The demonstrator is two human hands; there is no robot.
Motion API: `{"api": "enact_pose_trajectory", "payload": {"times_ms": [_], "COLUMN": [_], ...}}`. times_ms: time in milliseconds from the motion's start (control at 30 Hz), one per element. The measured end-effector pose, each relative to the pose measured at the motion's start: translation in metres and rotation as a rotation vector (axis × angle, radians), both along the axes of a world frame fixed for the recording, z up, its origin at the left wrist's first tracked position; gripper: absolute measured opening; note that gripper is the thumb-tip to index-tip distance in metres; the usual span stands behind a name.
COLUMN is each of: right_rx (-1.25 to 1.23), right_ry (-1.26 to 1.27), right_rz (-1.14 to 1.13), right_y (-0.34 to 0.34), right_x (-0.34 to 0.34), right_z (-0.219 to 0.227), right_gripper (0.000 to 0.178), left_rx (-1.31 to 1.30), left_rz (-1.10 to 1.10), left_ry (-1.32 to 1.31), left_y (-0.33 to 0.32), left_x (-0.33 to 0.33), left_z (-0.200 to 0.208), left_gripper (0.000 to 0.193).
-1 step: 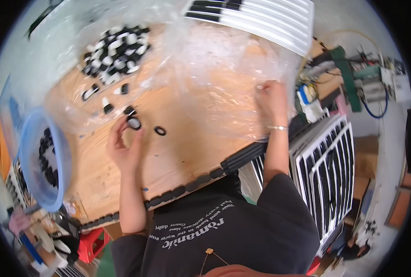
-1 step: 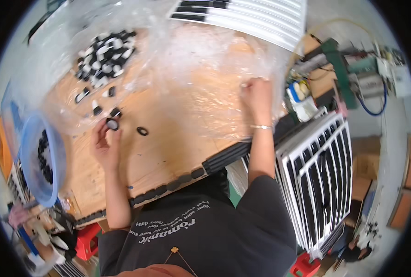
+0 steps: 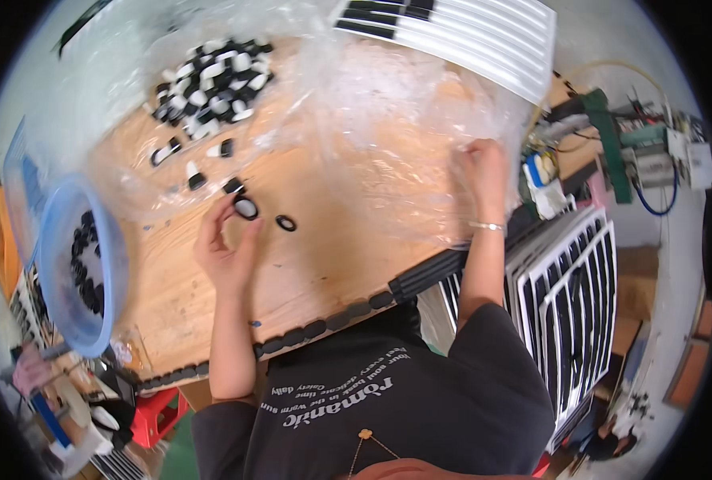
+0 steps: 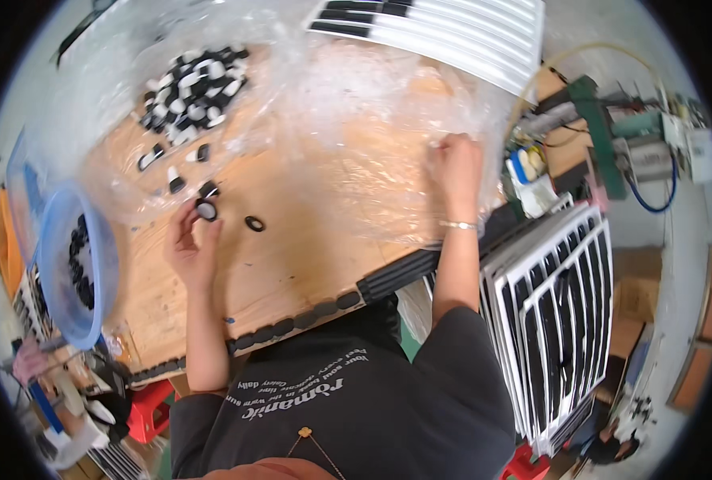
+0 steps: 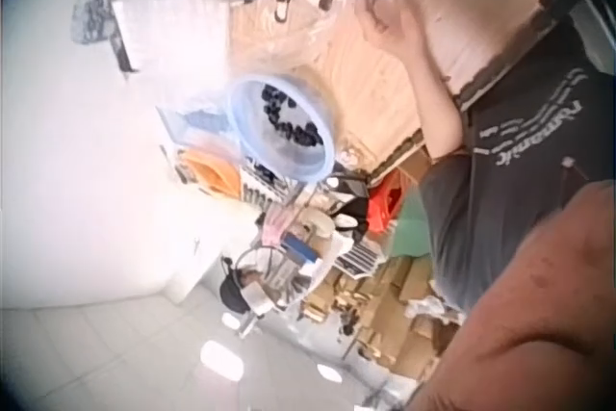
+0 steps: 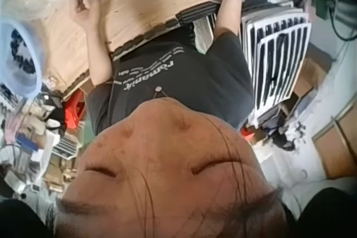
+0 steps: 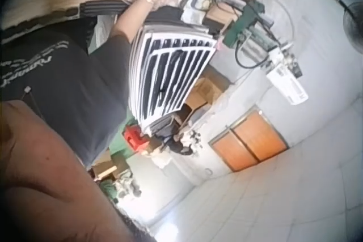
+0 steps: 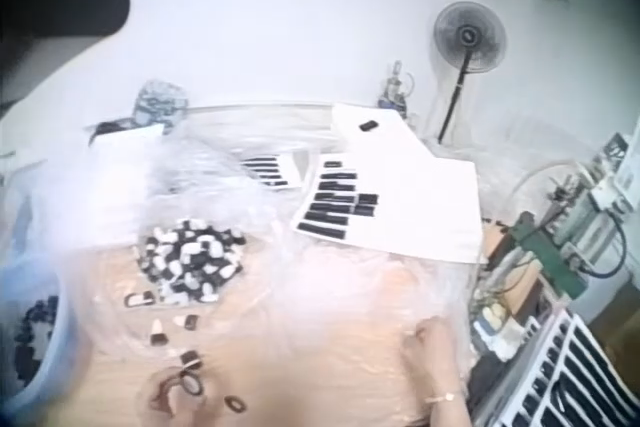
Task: Assembling small black and white plastic components at a workbench.
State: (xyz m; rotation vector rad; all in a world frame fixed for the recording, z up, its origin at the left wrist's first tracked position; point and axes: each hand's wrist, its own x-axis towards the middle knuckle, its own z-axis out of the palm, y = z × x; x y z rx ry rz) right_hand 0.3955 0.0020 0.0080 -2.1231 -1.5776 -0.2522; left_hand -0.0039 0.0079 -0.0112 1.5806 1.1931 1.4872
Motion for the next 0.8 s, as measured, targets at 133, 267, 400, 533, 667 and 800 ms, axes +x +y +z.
{"api": "enact_pose_trajectory", "payload": {"times_ms": [133, 267, 400, 533, 667, 800], "right_rx": [0.139, 0.041, 0.136, 0.169, 0.147, 0.499], "right_ry": [0.029, -0.108, -0.238, -0.279, 0.017, 0.638], "right_rz": [-0.081, -0.267, -0.257, -0.212, -0.192, 0.289], "right_y": [0.023, 0.037, 0.035, 0.043, 0.047, 0.047], "right_x": [-0.044, -0.049, -0.057, -0.051, -0.048, -0.089], "right_z": [0.026, 0.022, 0.025, 0.033, 0.043, 0.045], "right_gripper": [0.011, 0.015, 0.017, 0.016, 0.013, 0.008], "left_rx": [0.059, 0.079, 0.043, 0.053, 0.069, 0.168], "left_rz": [0.004, -0.049, -0.084, -0.091, -0.098, -0.116], "left_ry": [0.007, 0.065, 0.033, -0.156, -0.202, -0.181], "left_y": [-0.002, -0.004, -0.004, -0.006, -0.005, -0.003], "left_x": [0.008, 0.007, 0.007, 0.013, 0.013, 0.013], "left_z": [0.006, 0.010, 0.010, 0.018, 0.019, 0.010], "left_gripper": [0.045, 0.047, 0.049, 0.047, 0.048, 0.048]}}
